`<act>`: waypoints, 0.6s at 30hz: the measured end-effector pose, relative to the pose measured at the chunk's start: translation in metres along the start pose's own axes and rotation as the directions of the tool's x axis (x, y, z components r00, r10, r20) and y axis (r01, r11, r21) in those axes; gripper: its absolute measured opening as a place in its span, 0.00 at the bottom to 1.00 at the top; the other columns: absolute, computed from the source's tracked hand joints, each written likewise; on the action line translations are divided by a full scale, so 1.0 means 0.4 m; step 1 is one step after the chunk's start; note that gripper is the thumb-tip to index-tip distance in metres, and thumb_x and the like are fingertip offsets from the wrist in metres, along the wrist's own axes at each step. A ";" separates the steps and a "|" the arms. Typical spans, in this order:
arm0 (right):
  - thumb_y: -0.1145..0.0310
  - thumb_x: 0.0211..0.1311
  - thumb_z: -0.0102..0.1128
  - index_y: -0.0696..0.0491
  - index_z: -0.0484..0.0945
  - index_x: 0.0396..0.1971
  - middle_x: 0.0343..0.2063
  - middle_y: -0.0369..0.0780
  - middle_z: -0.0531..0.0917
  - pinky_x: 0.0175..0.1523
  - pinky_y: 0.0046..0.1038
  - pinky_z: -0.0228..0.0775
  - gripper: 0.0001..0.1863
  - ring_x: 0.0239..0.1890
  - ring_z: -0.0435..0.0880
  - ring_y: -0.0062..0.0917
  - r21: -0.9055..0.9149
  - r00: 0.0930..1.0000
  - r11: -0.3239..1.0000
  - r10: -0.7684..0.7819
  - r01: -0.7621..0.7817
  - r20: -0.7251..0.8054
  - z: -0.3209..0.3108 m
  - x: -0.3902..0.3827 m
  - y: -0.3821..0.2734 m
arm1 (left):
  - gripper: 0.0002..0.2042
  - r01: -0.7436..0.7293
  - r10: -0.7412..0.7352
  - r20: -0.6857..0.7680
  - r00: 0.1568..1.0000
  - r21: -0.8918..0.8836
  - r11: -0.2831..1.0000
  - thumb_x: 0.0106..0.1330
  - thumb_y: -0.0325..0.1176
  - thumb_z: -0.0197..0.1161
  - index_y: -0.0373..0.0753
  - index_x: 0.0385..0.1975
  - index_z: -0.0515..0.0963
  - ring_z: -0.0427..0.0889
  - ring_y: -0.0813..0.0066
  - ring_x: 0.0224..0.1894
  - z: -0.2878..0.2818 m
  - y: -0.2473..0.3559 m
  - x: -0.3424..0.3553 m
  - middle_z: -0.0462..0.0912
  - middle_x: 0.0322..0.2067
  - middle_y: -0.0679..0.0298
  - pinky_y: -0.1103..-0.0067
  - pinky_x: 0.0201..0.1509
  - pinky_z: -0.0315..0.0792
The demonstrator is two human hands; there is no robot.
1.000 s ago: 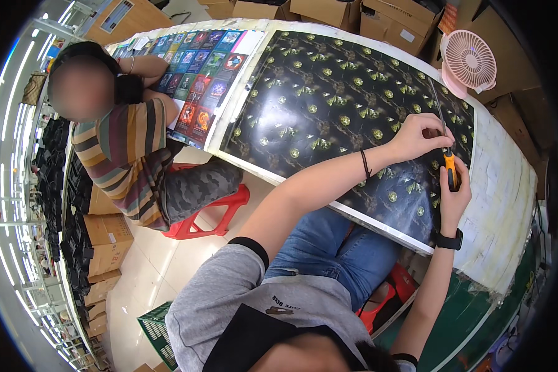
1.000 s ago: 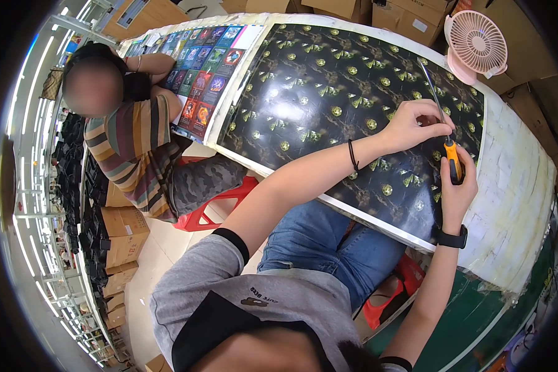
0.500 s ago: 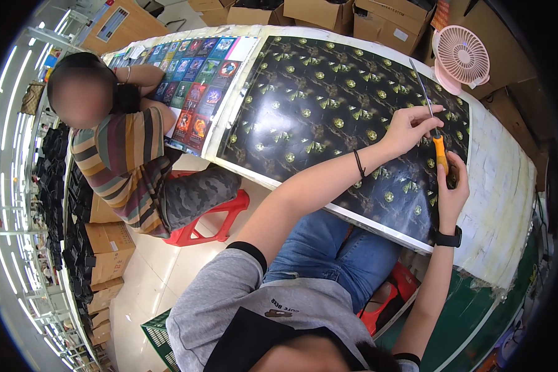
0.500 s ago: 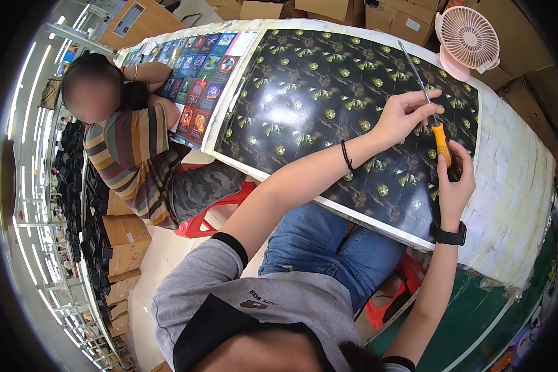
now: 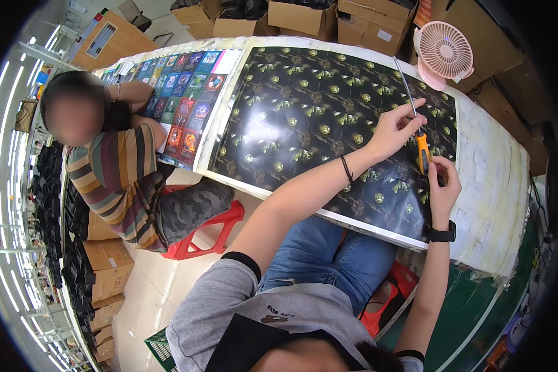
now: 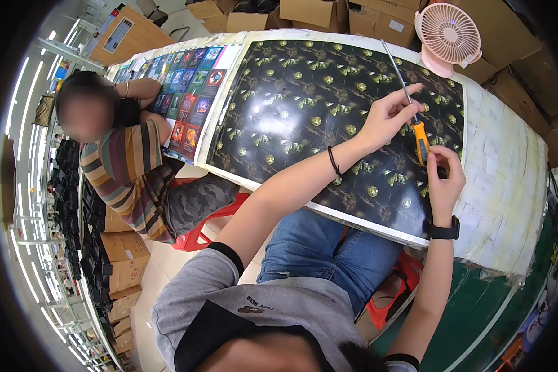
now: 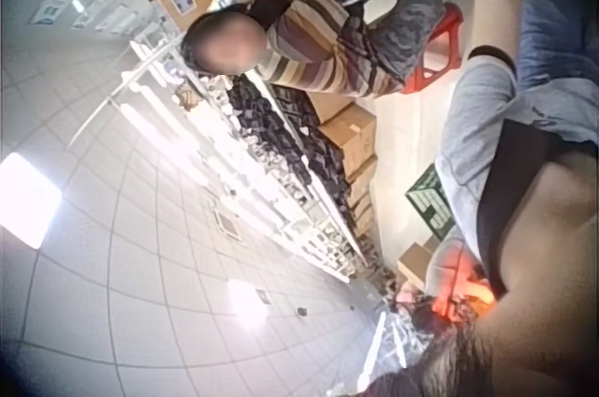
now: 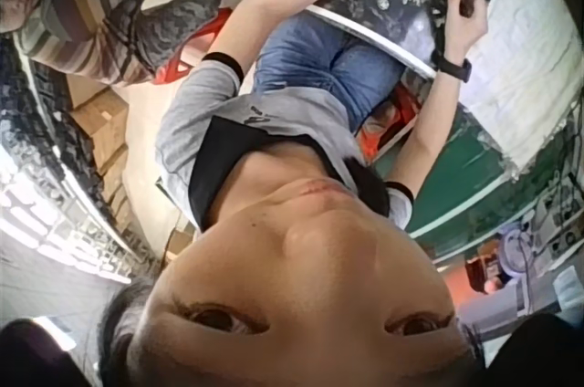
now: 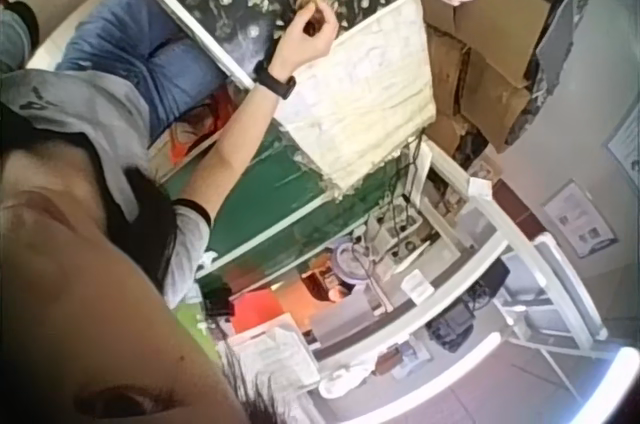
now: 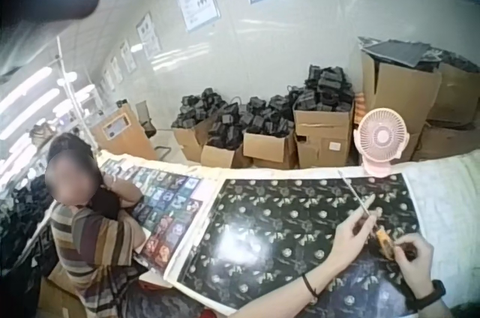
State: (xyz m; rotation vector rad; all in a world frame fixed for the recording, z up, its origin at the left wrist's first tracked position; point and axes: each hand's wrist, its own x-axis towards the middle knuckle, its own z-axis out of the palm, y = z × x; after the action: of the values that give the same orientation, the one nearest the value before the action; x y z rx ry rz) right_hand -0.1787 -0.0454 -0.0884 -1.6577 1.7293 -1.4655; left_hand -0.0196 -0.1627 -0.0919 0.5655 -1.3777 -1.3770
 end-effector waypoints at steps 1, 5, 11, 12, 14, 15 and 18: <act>0.80 0.61 0.62 0.57 0.80 0.39 0.34 0.35 0.82 0.38 0.18 0.72 0.07 0.31 0.79 0.15 -0.003 1.000 1.000 -0.012 0.012 0.013 -0.004 -0.002 0.003 | 0.22 -0.001 0.001 0.009 1.000 -0.005 1.000 0.68 0.30 0.59 0.38 0.63 0.70 0.79 0.86 0.29 0.002 -0.001 0.000 0.86 0.35 0.65 0.85 0.38 0.75; 0.81 0.60 0.62 0.57 0.81 0.36 0.35 0.35 0.82 0.34 0.16 0.70 0.06 0.28 0.77 0.14 -0.017 0.998 0.997 -0.070 0.070 0.006 -0.009 -0.002 -0.012 | 0.23 0.014 -0.014 0.003 1.000 -0.011 1.000 0.69 0.29 0.59 0.36 0.63 0.69 0.79 0.87 0.32 0.013 -0.012 0.003 0.86 0.35 0.65 0.85 0.40 0.75; 0.82 0.58 0.62 0.56 0.82 0.34 0.34 0.36 0.82 0.32 0.16 0.69 0.06 0.27 0.78 0.15 -0.003 0.996 0.997 -0.074 0.074 0.042 -0.006 0.001 -0.042 | 0.24 0.145 -0.143 -0.034 0.989 0.073 0.987 0.70 0.28 0.58 0.29 0.64 0.64 0.81 0.84 0.37 -0.004 -0.043 0.001 0.87 0.38 0.61 0.84 0.43 0.75; 0.82 0.58 0.62 0.56 0.82 0.33 0.33 0.36 0.82 0.32 0.16 0.70 0.06 0.27 0.78 0.15 0.004 0.996 0.997 -0.080 0.080 0.039 -0.006 0.003 -0.051 | 0.23 0.149 -0.148 -0.024 0.989 0.066 0.987 0.70 0.28 0.58 0.29 0.64 0.64 0.81 0.84 0.37 -0.008 -0.046 0.003 0.87 0.38 0.61 0.84 0.43 0.75; 0.82 0.56 0.62 0.56 0.82 0.33 0.32 0.36 0.82 0.31 0.17 0.70 0.07 0.26 0.78 0.16 -0.003 0.993 0.994 -0.111 0.111 0.025 -0.007 0.004 -0.044 | 0.23 0.165 -0.165 -0.007 0.986 0.078 0.983 0.70 0.28 0.58 0.30 0.63 0.66 0.81 0.83 0.38 -0.009 -0.036 0.002 0.87 0.38 0.60 0.84 0.43 0.75; 0.82 0.56 0.63 0.56 0.82 0.33 0.32 0.36 0.82 0.30 0.17 0.69 0.07 0.25 0.78 0.16 -0.001 0.993 0.993 -0.117 0.117 0.019 -0.010 0.002 -0.040 | 0.23 0.164 -0.166 0.005 0.986 0.102 0.981 0.70 0.29 0.58 0.32 0.63 0.67 0.81 0.83 0.37 -0.005 -0.033 0.001 0.87 0.38 0.61 0.85 0.43 0.75; 0.82 0.55 0.63 0.55 0.82 0.33 0.30 0.35 0.82 0.27 0.17 0.67 0.07 0.23 0.77 0.15 -0.011 0.993 0.993 -0.117 0.117 -0.002 -0.010 0.000 -0.041 | 0.25 0.129 -0.146 0.071 0.987 0.202 0.971 0.70 0.31 0.60 0.37 0.66 0.65 0.82 0.85 0.37 -0.002 -0.015 -0.004 0.87 0.37 0.63 0.86 0.42 0.74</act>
State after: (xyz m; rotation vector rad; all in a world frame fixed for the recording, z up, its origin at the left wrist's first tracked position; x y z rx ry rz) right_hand -0.1732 -0.0403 -0.0732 -1.7916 1.6697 -1.5118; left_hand -0.0204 -0.1630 -0.0982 0.7524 -1.5802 -1.3964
